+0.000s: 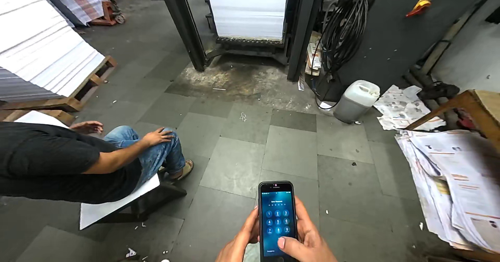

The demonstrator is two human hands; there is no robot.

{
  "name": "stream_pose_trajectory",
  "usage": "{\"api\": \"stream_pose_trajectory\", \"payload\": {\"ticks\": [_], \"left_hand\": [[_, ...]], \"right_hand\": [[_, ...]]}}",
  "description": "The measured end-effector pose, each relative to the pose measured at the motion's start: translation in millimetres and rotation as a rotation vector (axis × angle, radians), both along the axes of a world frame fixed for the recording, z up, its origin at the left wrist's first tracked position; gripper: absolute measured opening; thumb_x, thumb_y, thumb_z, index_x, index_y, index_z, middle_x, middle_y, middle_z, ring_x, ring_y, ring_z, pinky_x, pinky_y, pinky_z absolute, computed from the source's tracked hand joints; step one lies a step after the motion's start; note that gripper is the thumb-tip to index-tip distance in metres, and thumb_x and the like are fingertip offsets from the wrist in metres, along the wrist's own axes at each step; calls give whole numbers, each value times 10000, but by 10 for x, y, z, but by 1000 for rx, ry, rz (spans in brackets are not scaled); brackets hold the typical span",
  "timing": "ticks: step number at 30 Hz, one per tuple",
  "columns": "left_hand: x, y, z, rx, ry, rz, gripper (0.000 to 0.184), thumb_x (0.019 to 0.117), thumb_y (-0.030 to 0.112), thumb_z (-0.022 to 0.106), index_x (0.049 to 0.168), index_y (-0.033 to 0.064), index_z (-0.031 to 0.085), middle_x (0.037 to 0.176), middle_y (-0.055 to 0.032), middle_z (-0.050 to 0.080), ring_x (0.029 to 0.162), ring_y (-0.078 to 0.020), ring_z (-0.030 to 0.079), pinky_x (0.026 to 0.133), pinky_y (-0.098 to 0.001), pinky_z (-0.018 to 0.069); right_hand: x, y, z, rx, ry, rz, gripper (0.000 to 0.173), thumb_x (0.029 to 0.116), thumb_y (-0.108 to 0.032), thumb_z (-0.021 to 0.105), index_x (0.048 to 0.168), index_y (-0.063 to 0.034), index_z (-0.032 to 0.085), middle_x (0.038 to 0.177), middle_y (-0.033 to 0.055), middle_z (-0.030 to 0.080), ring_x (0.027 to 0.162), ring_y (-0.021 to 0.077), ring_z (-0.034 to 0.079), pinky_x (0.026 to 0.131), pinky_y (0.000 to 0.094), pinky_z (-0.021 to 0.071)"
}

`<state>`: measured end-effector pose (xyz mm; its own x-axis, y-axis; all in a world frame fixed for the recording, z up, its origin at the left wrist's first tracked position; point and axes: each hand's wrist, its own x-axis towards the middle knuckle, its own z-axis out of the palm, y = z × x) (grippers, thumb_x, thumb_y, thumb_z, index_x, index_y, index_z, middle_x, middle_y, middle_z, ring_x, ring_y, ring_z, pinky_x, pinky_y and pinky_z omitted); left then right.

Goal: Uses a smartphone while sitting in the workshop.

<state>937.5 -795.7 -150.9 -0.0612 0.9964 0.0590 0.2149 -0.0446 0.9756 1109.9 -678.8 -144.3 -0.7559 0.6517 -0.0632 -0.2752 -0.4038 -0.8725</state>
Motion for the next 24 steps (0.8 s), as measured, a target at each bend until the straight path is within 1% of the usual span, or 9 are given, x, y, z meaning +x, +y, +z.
{"api": "stream_pose_trajectory", "payload": {"ticks": [3, 6, 9, 12, 19, 21, 22, 23, 24], "left_hand": [[-9, 11, -14, 33, 10, 9, 1017, 845, 195, 847, 1585, -74, 204, 1450, -177, 577, 1250, -213, 641, 1062, -414, 552], [3, -7, -48, 56, 23, 28, 1006, 851, 243, 841, 1591, -46, 223, 1441, -142, 591, 1243, -180, 644, 1050, -381, 564], [6, -14, -54, 54, 34, 34, 1006, 852, 264, 839, 1594, -37, 229, 1441, -137, 591, 1245, -177, 641, 1051, -372, 562], [15, -21, -50, 45, 38, 37, 1004, 849, 239, 842, 1591, -44, 228, 1438, -144, 591, 1243, -183, 644, 1051, -374, 563], [9, -17, -55, 38, 43, 41, 1004, 844, 227, 847, 1581, -66, 231, 1430, -159, 594, 1242, -189, 646, 1052, -382, 562], [13, -10, -54, 36, 25, 38, 1027, 836, 191, 850, 1586, -75, 200, 1439, -160, 589, 1242, -196, 646, 1056, -387, 559], [20, -9, -48, 33, 11, 36, 1058, 828, 163, 852, 1593, -75, 161, 1453, -158, 582, 1248, -201, 644, 1064, -393, 554], [25, -10, -38, 28, 7, 32, 1090, 823, 148, 853, 1600, -71, 122, 1472, -158, 568, 1258, -205, 640, 1071, -400, 550], [26, -8, -29, 23, 13, 30, 1108, 818, 154, 860, 1605, -65, 112, 1487, -166, 551, 1264, -207, 636, 1071, -405, 549]], "right_hand": [[0, 29, -5, 17, 11, 21, 900, 829, 129, 555, 1547, 12, 24, 1391, 139, 552, 1188, 231, 648, 982, 437, 574], [16, 34, -40, 33, 38, 47, 916, 812, 123, 555, 1551, 7, 26, 1413, 147, 527, 1216, 247, 630, 994, 446, 566], [9, 21, -31, 25, 12, 34, 906, 833, 104, 579, 1548, 4, 32, 1400, 149, 537, 1196, 250, 643, 983, 441, 575], [-11, -1, -2, 0, -32, 9, 878, 870, 124, 577, 1555, 5, 41, 1375, 164, 563, 1174, 264, 657, 978, 443, 582], [-21, 13, -2, 2, -34, 12, 863, 875, 122, 568, 1550, 12, 42, 1367, 146, 573, 1166, 239, 662, 972, 426, 585], [-21, 16, -18, 4, -25, 4, 854, 884, 98, 568, 1551, 14, 42, 1357, 146, 581, 1153, 237, 669, 964, 430, 588], [-19, 17, -44, 3, 0, -1, 831, 909, 67, 556, 1556, 18, 37, 1364, 150, 575, 1158, 240, 665, 970, 438, 583], [-15, 15, -79, 8, 31, -9, 793, 948, 5, 539, 1561, 21, 35, 1380, 148, 562, 1169, 237, 657, 980, 443, 575], [-11, 13, -111, 12, 62, -22, 748, 1001, -100, 520, 1569, 17, 48, 1399, 137, 551, 1187, 226, 642, 997, 442, 560]]}}
